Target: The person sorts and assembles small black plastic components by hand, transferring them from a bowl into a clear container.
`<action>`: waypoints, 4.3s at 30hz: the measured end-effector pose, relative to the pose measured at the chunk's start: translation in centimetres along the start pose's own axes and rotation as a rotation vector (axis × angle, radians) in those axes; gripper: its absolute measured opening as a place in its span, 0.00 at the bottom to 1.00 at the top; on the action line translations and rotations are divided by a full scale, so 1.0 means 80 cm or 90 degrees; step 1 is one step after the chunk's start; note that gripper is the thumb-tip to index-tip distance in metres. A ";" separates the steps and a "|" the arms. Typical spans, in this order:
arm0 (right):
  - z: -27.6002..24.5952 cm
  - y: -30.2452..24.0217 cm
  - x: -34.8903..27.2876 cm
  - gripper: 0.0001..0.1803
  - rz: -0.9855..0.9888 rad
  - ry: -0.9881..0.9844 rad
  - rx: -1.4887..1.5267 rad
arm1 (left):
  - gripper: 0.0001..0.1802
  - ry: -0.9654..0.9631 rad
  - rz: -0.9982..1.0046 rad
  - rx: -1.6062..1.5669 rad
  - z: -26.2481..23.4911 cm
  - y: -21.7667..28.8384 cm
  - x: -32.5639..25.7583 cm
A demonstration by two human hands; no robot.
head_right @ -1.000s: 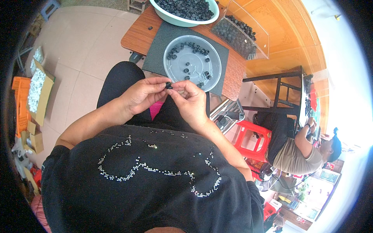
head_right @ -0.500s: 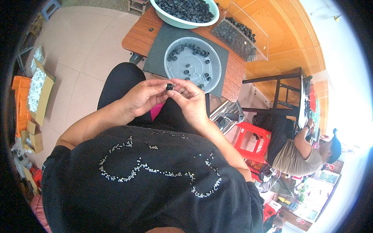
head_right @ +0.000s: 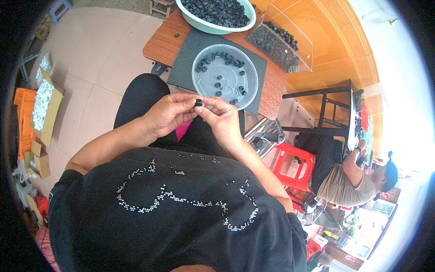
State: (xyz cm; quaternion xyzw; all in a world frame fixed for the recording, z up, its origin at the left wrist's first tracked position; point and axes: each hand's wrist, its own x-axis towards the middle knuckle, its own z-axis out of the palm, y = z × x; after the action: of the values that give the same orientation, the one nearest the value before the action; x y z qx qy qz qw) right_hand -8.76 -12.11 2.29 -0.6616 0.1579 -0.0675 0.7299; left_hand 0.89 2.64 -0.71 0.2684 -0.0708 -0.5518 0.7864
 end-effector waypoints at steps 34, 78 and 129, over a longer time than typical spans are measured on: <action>0.000 0.025 0.007 0.06 -0.266 0.053 -0.221 | 0.24 0.017 0.030 -0.024 0.027 -0.012 -0.018; 0.001 -0.011 -0.006 0.19 -0.279 -0.052 -0.143 | 0.14 0.025 0.179 0.358 0.041 0.002 -0.020; 0.002 0.009 -0.006 0.13 -0.131 -0.047 0.049 | 0.16 0.051 0.208 0.496 0.036 -0.008 -0.025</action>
State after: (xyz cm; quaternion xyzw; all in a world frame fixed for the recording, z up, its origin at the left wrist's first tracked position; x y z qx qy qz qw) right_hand -9.25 -11.71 1.65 -0.6476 0.0597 -0.1239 0.7494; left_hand -1.56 3.29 1.83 0.5519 -0.2850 -0.3413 0.7055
